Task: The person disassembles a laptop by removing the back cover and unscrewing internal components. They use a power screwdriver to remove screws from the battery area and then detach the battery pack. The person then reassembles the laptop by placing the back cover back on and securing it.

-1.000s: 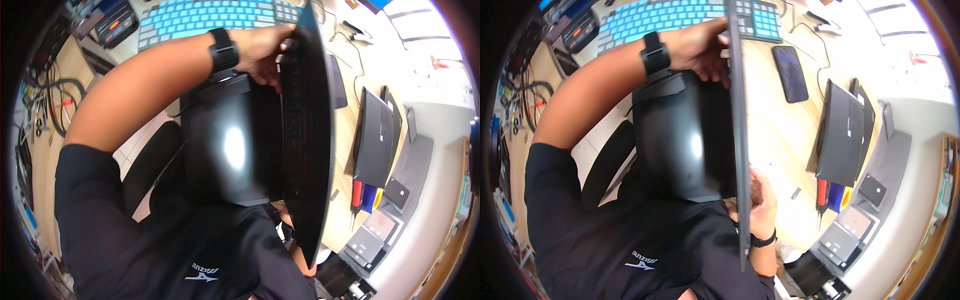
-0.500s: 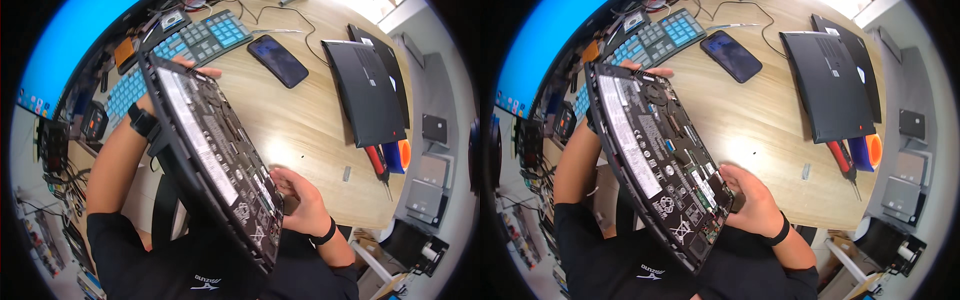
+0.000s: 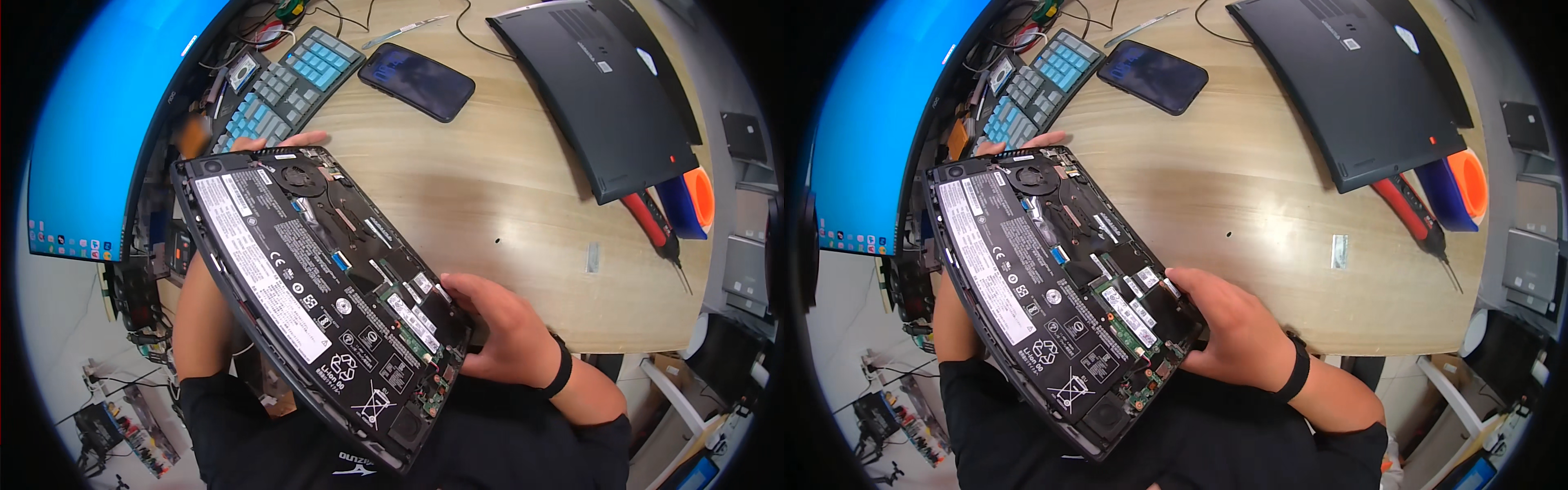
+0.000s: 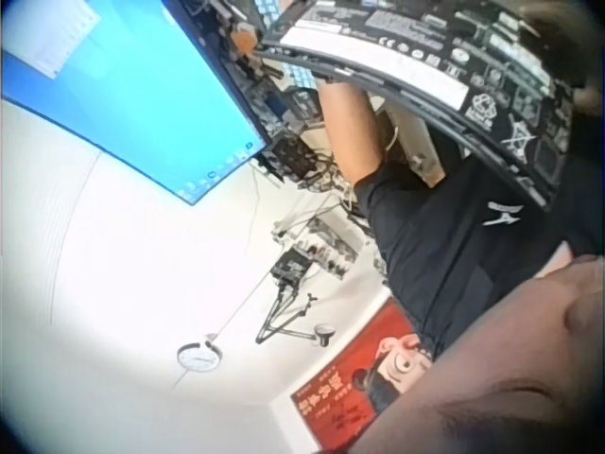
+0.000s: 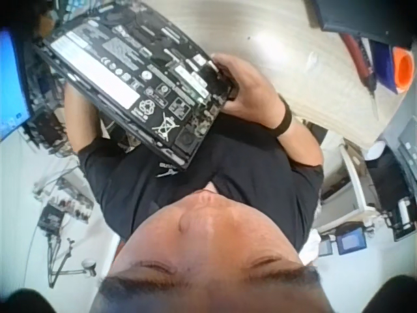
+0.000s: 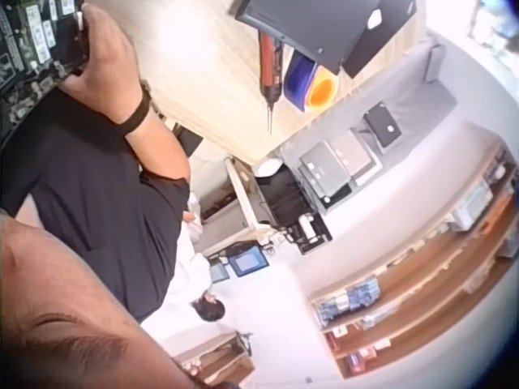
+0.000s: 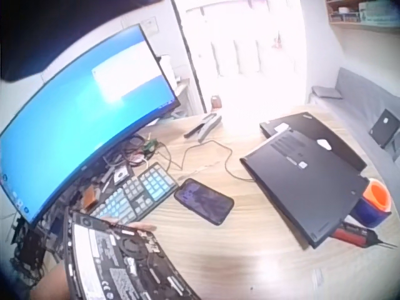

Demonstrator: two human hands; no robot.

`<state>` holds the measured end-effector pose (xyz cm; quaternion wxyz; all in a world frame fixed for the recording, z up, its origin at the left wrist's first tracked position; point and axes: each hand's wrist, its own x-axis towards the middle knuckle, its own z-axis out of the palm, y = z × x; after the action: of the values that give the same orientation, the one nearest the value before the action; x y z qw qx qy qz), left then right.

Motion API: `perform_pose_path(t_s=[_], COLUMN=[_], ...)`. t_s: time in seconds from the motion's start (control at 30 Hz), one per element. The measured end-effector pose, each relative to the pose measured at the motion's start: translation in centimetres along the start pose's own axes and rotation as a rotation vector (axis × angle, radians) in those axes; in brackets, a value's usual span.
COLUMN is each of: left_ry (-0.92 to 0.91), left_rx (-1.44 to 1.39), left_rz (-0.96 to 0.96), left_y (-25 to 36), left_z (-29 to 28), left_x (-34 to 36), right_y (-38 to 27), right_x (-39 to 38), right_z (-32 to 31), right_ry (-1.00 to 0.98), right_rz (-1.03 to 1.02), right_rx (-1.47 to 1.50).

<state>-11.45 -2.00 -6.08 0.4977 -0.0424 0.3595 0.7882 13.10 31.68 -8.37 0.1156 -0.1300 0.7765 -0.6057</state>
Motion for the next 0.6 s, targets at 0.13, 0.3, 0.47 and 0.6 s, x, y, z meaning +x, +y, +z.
perform_pose_path(t_s=[0.13, 0.3, 0.47, 0.6], left_ry=[0.036, 0.05, 0.056, 0.034], left_rx=[-0.015, 0.026, 0.025, -0.013], left_rz=[-0.028, 0.013, 0.011, -0.033], left_y=[-0.1, -0.3, -0.1, 0.3], left_z=[1.3, 1.1, 1.2, 0.9], left_x=[0.3, 0.2, 0.1, 0.2], right_y=[0.2, 0.0, 0.1, 0.4], right_x=[-0.1, 0.0, 0.2, 0.2], right_z=[0.2, 0.1, 0.0, -0.2], right_ry=[0.056, 0.06, 0.056, 0.037], right_rz=[-0.03, -0.041, -0.059, -0.072], right_rx=[0.0, -0.013, -0.012, -0.008])
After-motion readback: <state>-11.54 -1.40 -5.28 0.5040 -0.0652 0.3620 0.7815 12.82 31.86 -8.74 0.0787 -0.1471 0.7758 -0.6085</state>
